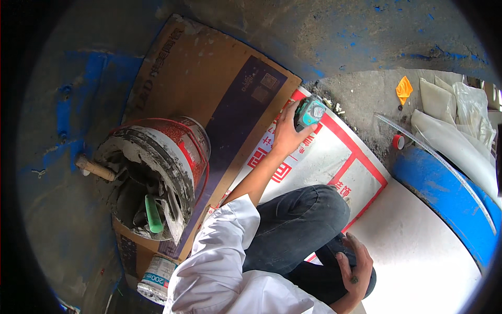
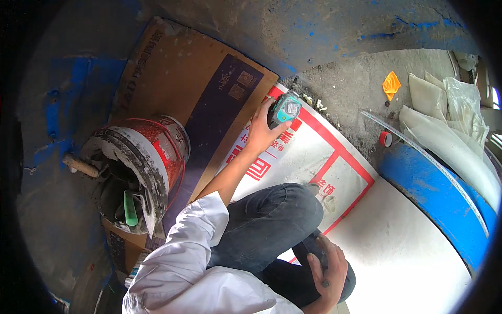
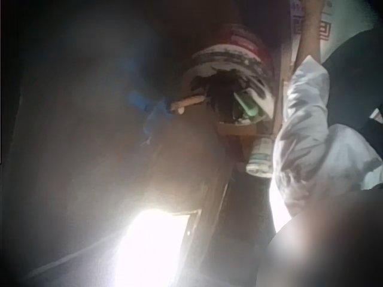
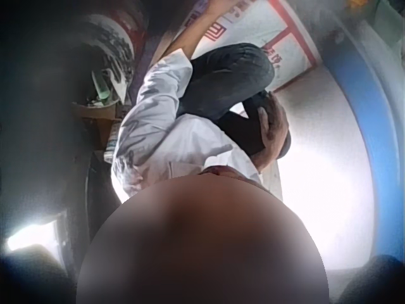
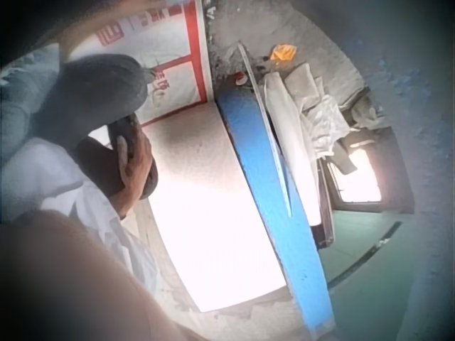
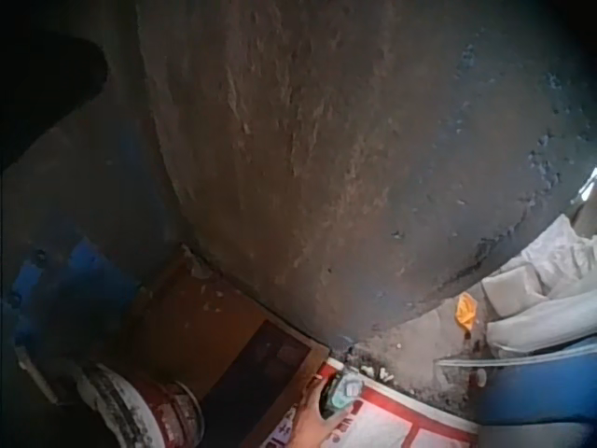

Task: Installing a large wall panel and aligning it using a trowel and a laser level.

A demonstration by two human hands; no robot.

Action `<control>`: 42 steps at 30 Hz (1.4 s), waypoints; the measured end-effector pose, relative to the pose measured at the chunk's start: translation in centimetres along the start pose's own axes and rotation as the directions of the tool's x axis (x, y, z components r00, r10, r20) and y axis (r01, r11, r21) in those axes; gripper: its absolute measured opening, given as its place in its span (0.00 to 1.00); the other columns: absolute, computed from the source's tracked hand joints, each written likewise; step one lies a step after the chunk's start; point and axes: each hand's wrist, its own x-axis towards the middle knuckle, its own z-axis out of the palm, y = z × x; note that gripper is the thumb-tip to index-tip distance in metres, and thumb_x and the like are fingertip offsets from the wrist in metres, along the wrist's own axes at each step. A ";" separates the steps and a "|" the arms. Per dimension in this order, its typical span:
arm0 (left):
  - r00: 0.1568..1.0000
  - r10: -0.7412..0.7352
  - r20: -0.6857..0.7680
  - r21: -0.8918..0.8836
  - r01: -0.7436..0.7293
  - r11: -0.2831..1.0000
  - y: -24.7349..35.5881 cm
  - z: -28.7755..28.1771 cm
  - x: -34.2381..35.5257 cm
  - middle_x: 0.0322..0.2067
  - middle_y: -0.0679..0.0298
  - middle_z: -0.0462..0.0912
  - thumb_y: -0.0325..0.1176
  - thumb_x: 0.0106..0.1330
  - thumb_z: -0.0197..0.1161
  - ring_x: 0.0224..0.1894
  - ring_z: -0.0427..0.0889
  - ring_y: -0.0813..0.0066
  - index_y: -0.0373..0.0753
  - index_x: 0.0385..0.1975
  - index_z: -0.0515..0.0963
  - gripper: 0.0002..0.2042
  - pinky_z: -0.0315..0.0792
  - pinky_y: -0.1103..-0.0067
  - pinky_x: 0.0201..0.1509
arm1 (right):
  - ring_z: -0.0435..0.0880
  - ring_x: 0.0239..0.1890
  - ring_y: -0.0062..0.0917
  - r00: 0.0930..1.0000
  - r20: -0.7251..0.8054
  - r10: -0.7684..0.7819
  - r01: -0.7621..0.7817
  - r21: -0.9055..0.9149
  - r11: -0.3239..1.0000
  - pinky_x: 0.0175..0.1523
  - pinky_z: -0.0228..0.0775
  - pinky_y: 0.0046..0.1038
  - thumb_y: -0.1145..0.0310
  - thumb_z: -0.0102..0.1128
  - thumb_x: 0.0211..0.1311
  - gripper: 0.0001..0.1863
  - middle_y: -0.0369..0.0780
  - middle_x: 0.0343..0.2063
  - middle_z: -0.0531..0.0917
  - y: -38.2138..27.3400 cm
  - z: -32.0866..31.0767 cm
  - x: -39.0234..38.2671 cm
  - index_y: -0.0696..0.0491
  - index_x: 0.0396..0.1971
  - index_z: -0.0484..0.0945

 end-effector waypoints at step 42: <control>0.999 0.032 -0.004 -0.031 -0.032 0.999 -0.7 0.5 0.0 0.78 0.38 0.71 0.48 0.62 0.86 0.81 0.71 0.40 0.31 0.79 0.69 0.48 0.64 0.56 0.86 | 0.94 0.59 0.45 0.999 -0.029 0.025 -0.026 -0.030 0.999 0.69 0.82 0.43 0.67 0.77 0.68 0.30 0.52 0.56 0.93 -0.3 -0.3 0.0 0.57 0.69 0.85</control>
